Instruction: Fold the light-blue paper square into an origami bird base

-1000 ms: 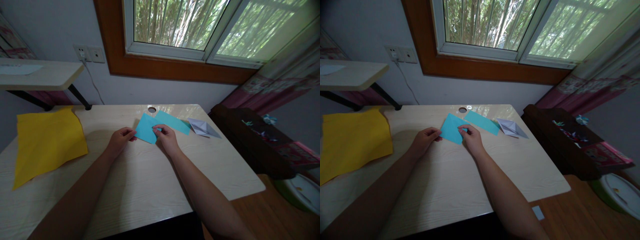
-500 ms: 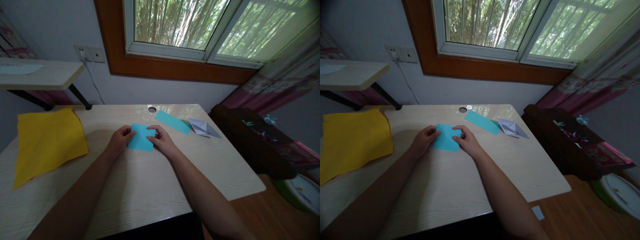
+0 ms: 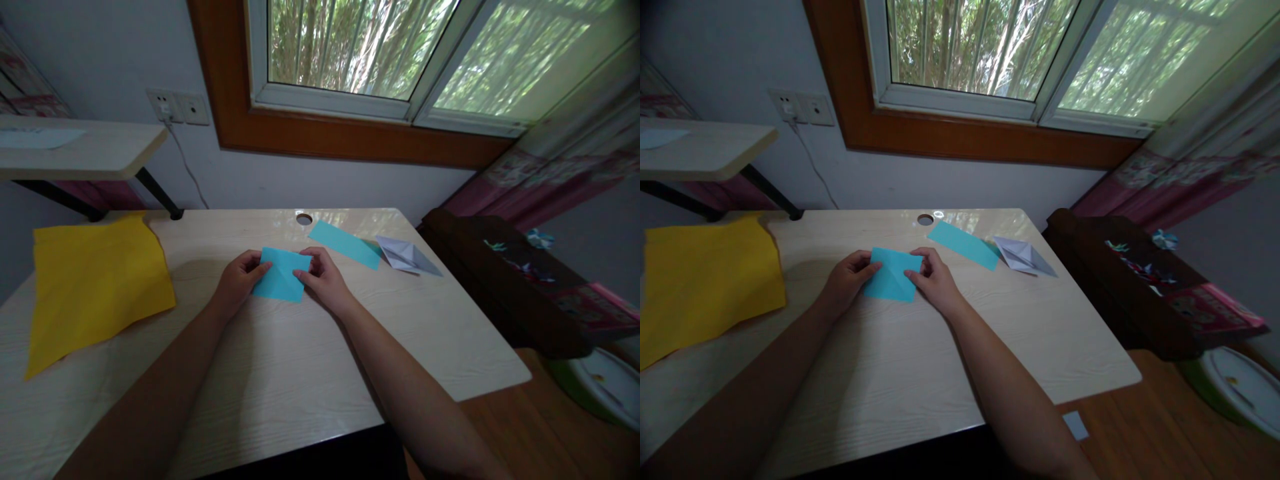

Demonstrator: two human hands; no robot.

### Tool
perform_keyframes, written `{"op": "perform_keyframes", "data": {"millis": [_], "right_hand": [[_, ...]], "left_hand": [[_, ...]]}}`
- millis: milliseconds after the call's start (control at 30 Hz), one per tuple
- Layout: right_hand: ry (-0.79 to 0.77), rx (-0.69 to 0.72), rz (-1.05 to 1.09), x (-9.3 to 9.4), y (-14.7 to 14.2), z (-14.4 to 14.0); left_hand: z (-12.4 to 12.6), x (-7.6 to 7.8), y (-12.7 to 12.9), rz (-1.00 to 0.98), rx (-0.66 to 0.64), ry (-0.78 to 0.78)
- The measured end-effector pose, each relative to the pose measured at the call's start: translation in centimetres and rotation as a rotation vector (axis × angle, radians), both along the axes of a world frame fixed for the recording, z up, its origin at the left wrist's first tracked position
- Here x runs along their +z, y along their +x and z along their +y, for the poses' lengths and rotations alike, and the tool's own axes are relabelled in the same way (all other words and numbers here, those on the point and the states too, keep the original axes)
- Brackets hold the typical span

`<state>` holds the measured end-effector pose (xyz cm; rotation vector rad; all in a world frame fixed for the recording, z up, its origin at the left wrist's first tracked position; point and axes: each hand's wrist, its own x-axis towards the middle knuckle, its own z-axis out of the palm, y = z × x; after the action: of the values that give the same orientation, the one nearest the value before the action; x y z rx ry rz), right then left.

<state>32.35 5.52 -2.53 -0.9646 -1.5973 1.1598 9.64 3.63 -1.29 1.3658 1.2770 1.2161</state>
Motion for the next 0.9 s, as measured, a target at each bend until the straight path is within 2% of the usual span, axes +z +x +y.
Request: {"op": "perform_keyframes", "data": {"millis": [200, 433, 733, 900], "right_hand": [[0.043, -0.039, -0.032, -0.13, 0.05, 0.15], [0.052, -0.083, -0.033, -0.22, 0.19, 0.21], [0.014, -0.078, -0.008, 0.38, 0.1, -0.11], [-0.006, -0.07, -0.023, 0.71, 0.04, -0.32]], "left_hand": [[0.05, -0.17, -0.06, 0.029, 0.027, -0.009], [0.03, -0.09, 0.01, -0.003, -0.002, 0.01], [-0.54, 0.42, 0.0, -0.014, -0.157, -0.048], [-0.64, 0.61, -0.06, 0.014, -0.169, -0.074]]}}
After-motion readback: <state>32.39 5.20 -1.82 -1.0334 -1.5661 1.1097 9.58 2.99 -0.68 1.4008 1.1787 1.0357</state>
